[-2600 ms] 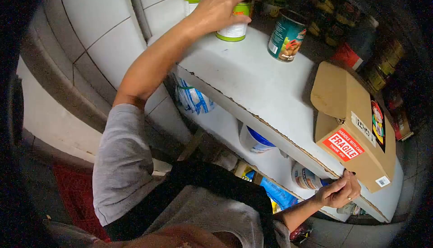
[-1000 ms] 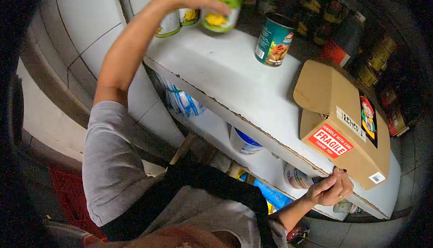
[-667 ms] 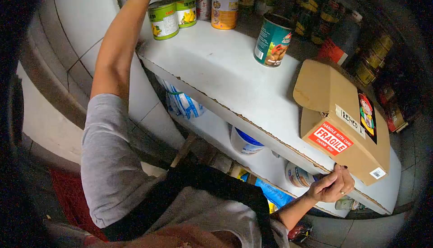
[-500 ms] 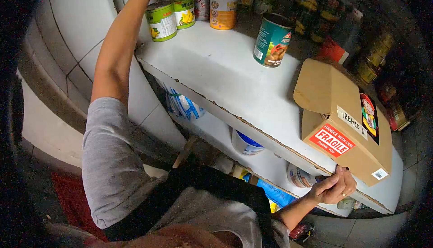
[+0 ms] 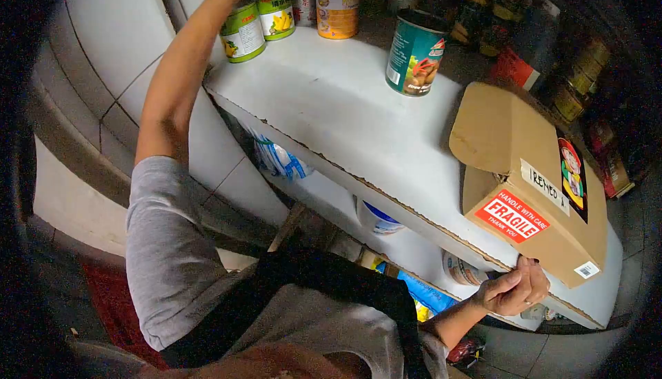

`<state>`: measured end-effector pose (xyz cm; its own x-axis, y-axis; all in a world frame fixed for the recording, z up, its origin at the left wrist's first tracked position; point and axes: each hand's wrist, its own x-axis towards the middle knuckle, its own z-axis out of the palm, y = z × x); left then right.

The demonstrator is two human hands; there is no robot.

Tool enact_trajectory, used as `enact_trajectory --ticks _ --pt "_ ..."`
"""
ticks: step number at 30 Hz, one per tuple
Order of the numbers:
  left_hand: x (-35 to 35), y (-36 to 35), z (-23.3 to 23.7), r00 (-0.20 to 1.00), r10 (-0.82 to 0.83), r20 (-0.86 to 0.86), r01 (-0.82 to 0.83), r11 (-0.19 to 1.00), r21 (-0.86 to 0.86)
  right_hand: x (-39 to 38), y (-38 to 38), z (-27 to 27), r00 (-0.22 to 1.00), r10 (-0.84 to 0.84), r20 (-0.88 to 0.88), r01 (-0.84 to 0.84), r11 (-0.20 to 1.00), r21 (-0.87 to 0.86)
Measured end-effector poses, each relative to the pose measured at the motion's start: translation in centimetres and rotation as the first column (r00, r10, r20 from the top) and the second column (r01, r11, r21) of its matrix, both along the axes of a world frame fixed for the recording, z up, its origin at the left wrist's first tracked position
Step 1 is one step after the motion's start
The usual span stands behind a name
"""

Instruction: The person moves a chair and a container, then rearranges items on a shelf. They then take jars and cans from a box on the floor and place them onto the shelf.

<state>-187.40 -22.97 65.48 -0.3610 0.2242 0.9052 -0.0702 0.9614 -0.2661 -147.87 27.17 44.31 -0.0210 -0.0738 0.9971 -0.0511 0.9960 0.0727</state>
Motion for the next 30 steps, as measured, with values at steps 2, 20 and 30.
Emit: enact_trajectory --ticks 2,20,30 --pt "-1.5 -0.6 -1.0 0.995 -0.094 0.042 0.091 0.993 0.079 0.0 -0.1 0.2 1.0 0.007 0.003 -0.007 1.0 0.021" --pt "6.8 2.8 -1.3 0.962 -0.183 0.2 0.131 0.96 0.249 -0.1 -0.3 0.2 1.0 0.025 -0.01 -0.025 1.0 -0.008" --pt "5.8 2.7 -1.8 0.973 -0.073 0.217 0.028 0.979 0.201 0.1 -0.4 0.5 0.999 0.037 0.003 -0.037 0.999 -0.009"
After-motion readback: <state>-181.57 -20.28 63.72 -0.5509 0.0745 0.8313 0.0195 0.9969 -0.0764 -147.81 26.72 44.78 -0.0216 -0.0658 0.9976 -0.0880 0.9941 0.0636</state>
